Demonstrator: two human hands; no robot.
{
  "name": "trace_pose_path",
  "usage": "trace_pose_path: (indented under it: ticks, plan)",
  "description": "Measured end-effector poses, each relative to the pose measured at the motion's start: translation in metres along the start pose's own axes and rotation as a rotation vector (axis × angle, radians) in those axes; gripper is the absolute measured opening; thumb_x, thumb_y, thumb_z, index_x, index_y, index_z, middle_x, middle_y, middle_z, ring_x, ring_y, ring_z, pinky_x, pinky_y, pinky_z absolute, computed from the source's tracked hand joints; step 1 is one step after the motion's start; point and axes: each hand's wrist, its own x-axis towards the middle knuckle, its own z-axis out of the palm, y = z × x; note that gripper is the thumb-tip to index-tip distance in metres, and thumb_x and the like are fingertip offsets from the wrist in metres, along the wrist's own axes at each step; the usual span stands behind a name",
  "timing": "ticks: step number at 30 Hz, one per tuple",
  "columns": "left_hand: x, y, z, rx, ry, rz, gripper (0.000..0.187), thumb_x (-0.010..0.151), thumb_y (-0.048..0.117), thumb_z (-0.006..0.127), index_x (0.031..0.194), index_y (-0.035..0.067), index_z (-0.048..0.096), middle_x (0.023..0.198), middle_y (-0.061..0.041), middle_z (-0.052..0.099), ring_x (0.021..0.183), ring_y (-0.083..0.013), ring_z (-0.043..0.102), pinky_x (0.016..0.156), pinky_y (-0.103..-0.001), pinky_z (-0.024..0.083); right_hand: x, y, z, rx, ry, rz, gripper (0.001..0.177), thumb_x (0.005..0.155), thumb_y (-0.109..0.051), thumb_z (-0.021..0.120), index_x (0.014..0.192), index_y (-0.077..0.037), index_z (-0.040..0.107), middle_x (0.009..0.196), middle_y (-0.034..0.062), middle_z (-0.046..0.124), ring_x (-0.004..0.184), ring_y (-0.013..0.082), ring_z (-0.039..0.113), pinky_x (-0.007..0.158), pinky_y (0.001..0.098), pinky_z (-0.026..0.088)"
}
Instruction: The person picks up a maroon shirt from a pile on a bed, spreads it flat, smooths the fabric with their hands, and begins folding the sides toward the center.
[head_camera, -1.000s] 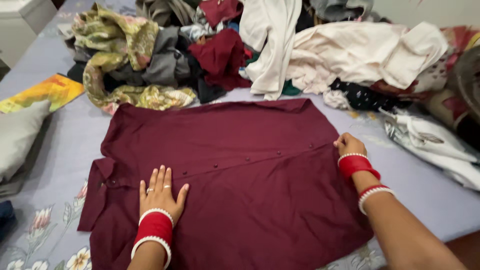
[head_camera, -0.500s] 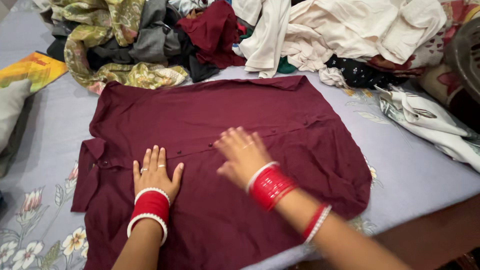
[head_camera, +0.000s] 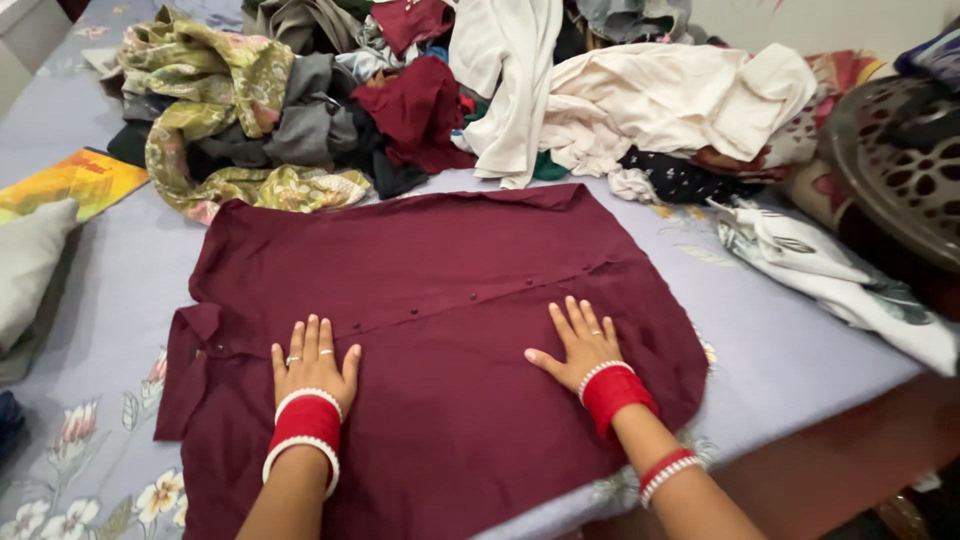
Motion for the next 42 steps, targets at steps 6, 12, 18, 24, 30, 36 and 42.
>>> trace_pose_path:
  ticks: [6, 12, 18, 24, 30, 36, 42]
  plan:
    - [-0.017, 0.028, -0.003, 0.011, -0.031, -0.146, 0.085, 0.098, 0.069, 0.022, 0.159, 0.009, 0.024, 0.169, -0.007, 0.018, 0.156, -0.0287, 0.009, 0.123, -0.054, 0.008, 0.002, 0.062, -0.028, 0.739, 0.245, -0.004, 0.041, 0.086, -0.035, 0.074, 0.119, -0.011, 0.075, 0.123, 0.0093, 0.073, 0.116, 0.0191, 0.067, 0.099, 0.0337, 0.051]
    - [-0.055, 0.069, -0.041, 0.009, -0.163, -0.101, 0.098, 0.093, 0.078, 0.025, 0.16, 0.007, 0.019, 0.168, -0.014, 0.012, 0.155, -0.0332, 0.003, 0.121, -0.056, 0.004, -0.016, 0.17, -0.01, 0.652, 0.052, 0.613, 0.043, 0.09, -0.044, 0.074, 0.1, -0.003, 0.08, 0.087, 0.018, 0.08, 0.083, 0.0298, 0.077, 0.078, 0.0399, 0.06]
    - [-0.078, 0.096, -0.057, -0.017, -0.229, -0.04, 0.098, 0.093, 0.078, 0.03, 0.161, 0.009, 0.017, 0.17, -0.013, 0.01, 0.157, -0.0341, 0.002, 0.123, -0.055, 0.003, -0.034, 0.155, 0.011, 0.304, 0.169, 0.338, 0.063, 0.083, -0.058, 0.082, 0.117, -0.006, 0.073, 0.098, 0.0165, 0.074, 0.092, 0.0313, 0.069, 0.085, 0.0397, 0.055]
    - [-0.077, 0.095, -0.063, -0.038, -0.232, -0.039, 0.098, 0.092, 0.078, 0.031, 0.162, 0.012, 0.016, 0.17, -0.011, 0.008, 0.157, -0.0319, 0.001, 0.123, -0.053, 0.003, -0.048, 0.173, 0.024, 0.721, 0.051, 0.058, 0.071, 0.082, -0.041, 0.077, 0.142, -0.012, 0.051, 0.077, 0.0075, 0.076, 0.076, 0.0222, 0.071, 0.077, 0.036, 0.056]
    - [-0.08, 0.092, -0.06, -0.033, -0.239, -0.019, 0.095, 0.093, 0.076, 0.032, 0.162, 0.012, 0.018, 0.17, -0.01, 0.009, 0.157, -0.0307, 0.001, 0.124, -0.053, 0.004, -0.055, 0.219, 0.029, 0.797, 0.066, -0.036, 0.067, 0.074, -0.016, 0.087, 0.134, -0.014, 0.059, 0.079, 0.0062, 0.061, 0.075, 0.017, 0.062, 0.071, 0.0336, 0.055]
    - [-0.085, 0.093, -0.066, -0.028, -0.249, -0.018, 0.093, 0.094, 0.075, 0.032, 0.162, 0.014, 0.017, 0.171, -0.008, 0.009, 0.158, -0.0294, 0.001, 0.125, -0.051, 0.005, -0.047, 0.256, 0.045, 0.724, 0.059, 0.183, 0.077, 0.071, -0.013, 0.083, 0.141, -0.023, 0.052, 0.075, 0.0076, 0.069, 0.074, 0.0211, 0.067, 0.077, 0.037, 0.055]
    - [-0.086, 0.095, -0.078, -0.033, -0.286, -0.034, 0.092, 0.094, 0.074, 0.033, 0.162, 0.015, 0.018, 0.171, -0.007, 0.01, 0.158, -0.0275, 0.001, 0.125, -0.05, 0.005, 0.018, 0.239, 0.036, 0.543, 0.505, 0.31, 0.046, 0.088, -0.035, 0.078, 0.126, -0.01, 0.069, 0.104, 0.0144, 0.076, 0.099, 0.0309, 0.073, 0.093, 0.0416, 0.056]
